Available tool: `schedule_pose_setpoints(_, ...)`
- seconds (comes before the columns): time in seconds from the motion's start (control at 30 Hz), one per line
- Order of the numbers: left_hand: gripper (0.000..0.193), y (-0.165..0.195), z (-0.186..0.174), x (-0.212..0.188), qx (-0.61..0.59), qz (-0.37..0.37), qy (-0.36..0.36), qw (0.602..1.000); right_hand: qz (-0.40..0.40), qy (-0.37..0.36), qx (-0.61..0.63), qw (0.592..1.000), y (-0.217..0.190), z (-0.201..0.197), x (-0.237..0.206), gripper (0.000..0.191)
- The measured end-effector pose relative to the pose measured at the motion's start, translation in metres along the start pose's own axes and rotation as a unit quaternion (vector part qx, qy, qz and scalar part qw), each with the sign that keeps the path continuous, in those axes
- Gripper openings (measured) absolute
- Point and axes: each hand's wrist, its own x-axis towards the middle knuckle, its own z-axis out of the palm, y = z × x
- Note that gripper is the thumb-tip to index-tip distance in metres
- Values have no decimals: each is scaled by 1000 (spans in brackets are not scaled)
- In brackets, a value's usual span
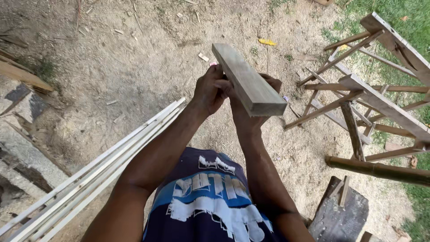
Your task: The person kneels on the ground assembling a wooden frame structure. They hammer a brace onto the frame, measure and mark a rail with a tape measure and pencil, carry a plank to a sawing table and saw it by hand, then position the cut piece on the frame and hammer nails to attach it.
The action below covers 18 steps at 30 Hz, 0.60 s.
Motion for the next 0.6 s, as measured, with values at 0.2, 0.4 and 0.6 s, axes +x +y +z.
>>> schedule_pose_setpoints(0.2, 32, -27, 34, 40, 42, 14, -7, 999, -38, -45, -76, 995, 55, -35, 28, 57)
schedule_pose_setpoints(0.4, 41, -37, 37, 98, 131, -89, 85, 984, -15, -148, -60, 987, 126, -56, 49, 45)
schedule_pose_setpoints(0.6, 34, -36, 33, 200, 167, -24, 34, 985, 127, -228, -19, 965, 232, -69, 104, 24)
